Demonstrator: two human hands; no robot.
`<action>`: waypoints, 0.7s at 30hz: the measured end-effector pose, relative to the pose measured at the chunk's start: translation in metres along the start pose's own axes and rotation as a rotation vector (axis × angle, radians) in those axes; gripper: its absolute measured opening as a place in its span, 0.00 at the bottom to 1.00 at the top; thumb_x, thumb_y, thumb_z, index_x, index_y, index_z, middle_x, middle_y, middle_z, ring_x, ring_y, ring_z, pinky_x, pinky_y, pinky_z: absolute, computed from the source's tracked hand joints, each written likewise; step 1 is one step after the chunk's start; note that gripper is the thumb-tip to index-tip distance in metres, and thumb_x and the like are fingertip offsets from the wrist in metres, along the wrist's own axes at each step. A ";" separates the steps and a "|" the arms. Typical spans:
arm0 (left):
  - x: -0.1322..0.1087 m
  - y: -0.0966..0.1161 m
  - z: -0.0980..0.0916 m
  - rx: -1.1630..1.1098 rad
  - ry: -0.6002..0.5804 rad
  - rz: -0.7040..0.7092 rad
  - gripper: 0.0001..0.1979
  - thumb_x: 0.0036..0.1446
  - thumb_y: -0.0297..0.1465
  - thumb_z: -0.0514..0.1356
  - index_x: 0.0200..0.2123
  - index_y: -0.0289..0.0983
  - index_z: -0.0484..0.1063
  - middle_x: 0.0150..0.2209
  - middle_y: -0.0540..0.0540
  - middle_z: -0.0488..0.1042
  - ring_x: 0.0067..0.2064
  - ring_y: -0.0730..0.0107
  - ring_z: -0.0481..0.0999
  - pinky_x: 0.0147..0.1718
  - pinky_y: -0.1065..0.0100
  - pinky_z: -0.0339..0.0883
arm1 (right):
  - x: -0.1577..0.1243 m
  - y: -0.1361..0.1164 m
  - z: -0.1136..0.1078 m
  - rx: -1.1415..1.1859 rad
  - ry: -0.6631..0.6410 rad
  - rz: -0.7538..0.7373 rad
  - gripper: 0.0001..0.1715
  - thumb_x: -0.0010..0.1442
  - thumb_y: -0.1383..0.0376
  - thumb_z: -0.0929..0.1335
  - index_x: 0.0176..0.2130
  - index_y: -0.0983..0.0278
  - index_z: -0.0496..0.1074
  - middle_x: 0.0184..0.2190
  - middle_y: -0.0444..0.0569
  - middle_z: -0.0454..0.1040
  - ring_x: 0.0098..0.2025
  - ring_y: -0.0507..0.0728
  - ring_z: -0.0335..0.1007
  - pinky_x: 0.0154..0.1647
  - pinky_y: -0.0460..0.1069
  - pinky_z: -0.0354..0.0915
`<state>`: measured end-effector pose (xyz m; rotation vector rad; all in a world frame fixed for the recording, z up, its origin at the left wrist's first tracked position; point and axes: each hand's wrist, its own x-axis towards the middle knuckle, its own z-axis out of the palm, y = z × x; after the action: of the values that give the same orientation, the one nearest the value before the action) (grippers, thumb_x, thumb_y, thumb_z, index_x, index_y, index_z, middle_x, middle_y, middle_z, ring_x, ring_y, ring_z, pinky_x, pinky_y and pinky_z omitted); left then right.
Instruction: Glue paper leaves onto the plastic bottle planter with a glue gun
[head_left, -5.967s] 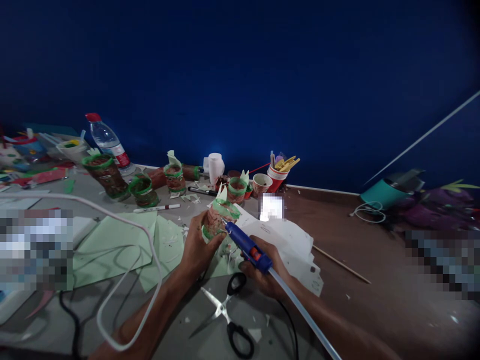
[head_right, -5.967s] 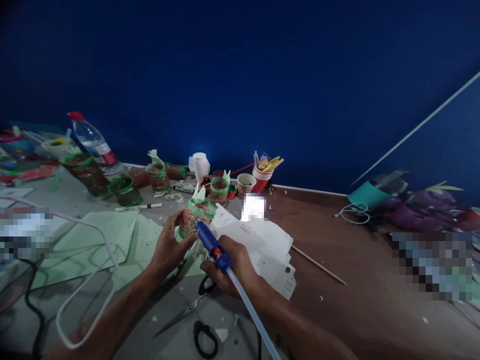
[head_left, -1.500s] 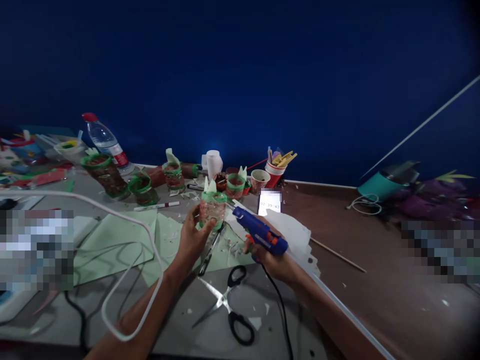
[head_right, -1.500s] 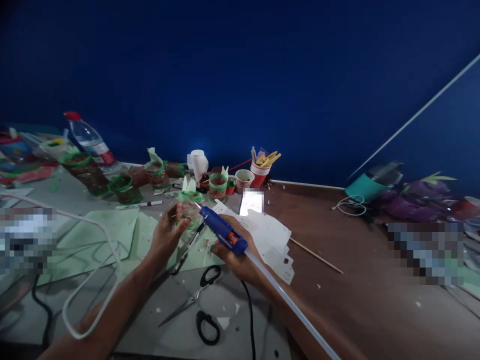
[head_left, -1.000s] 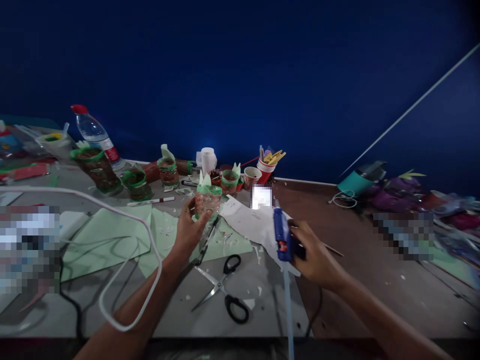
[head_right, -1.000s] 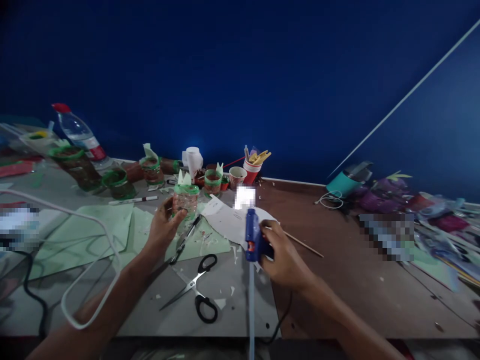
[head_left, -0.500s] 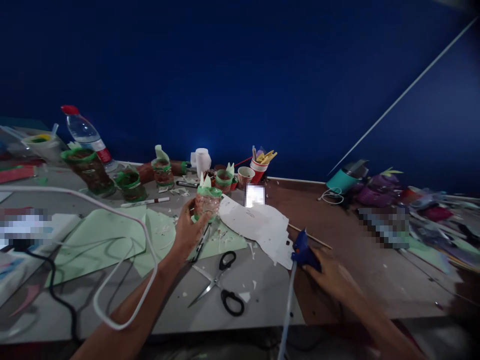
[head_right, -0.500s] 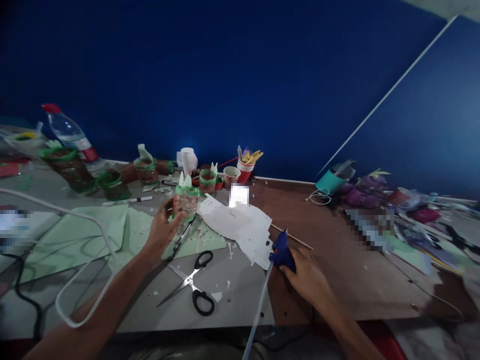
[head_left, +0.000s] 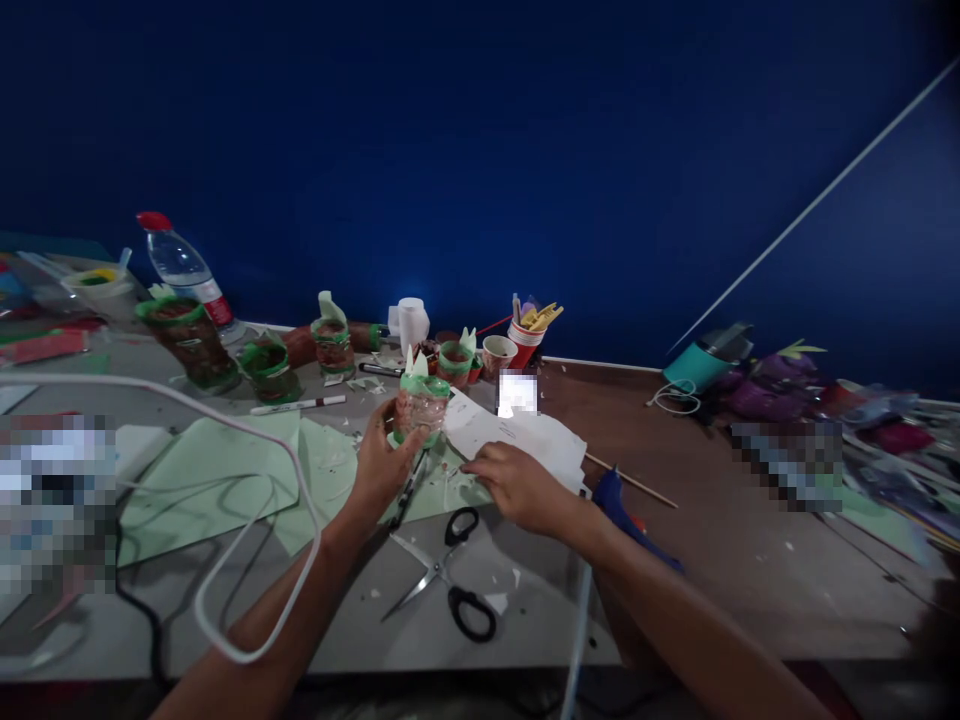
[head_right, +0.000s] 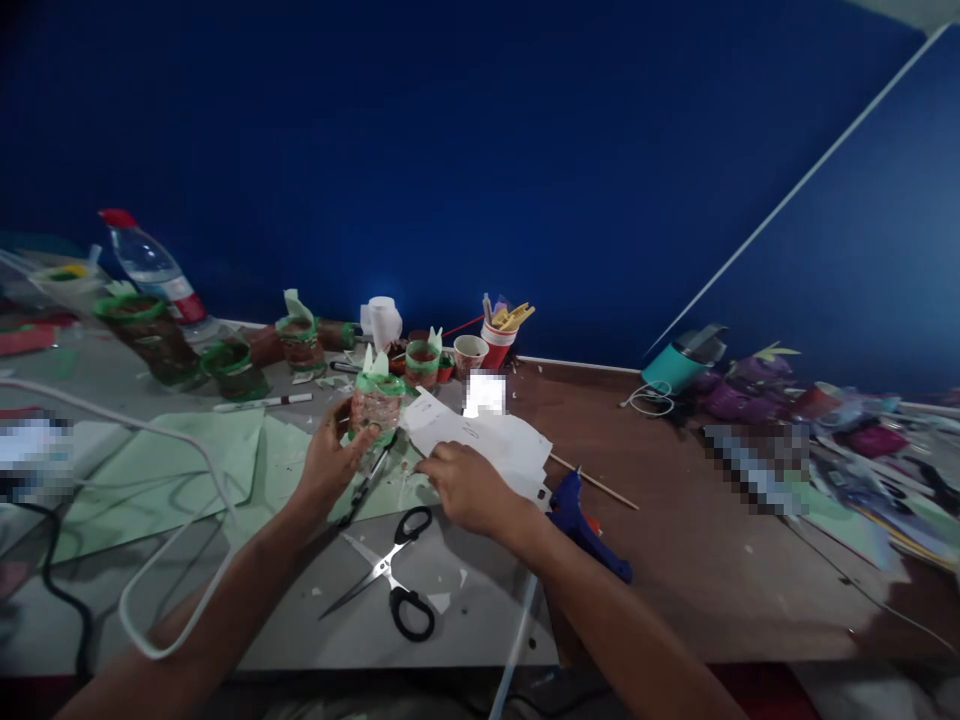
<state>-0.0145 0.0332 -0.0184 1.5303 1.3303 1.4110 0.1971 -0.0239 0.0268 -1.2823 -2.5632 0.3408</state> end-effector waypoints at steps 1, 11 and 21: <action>0.000 0.001 -0.001 0.003 0.000 0.009 0.27 0.50 0.38 0.63 0.52 0.35 0.66 0.50 0.37 0.73 0.52 0.54 0.73 0.52 0.53 0.64 | 0.010 -0.001 0.007 -0.042 -0.048 -0.017 0.20 0.60 0.76 0.62 0.47 0.65 0.76 0.37 0.55 0.74 0.40 0.59 0.69 0.41 0.50 0.64; 0.000 0.002 0.000 0.025 -0.001 -0.038 0.28 0.50 0.40 0.63 0.53 0.36 0.66 0.50 0.38 0.73 0.52 0.53 0.71 0.53 0.52 0.62 | 0.041 0.002 0.028 -0.299 -0.258 -0.132 0.12 0.59 0.74 0.65 0.41 0.65 0.75 0.40 0.55 0.74 0.41 0.59 0.70 0.43 0.51 0.60; -0.003 -0.008 0.004 0.083 0.004 -0.027 0.29 0.50 0.39 0.64 0.54 0.35 0.65 0.52 0.37 0.71 0.54 0.52 0.71 0.55 0.51 0.62 | 0.027 0.002 -0.013 0.612 0.328 0.190 0.03 0.57 0.68 0.66 0.34 0.62 0.70 0.28 0.45 0.75 0.31 0.54 0.71 0.35 0.48 0.65</action>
<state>-0.0122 0.0335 -0.0272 1.5585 1.4227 1.3581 0.1874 0.0002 0.0421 -1.2121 -1.8578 0.8021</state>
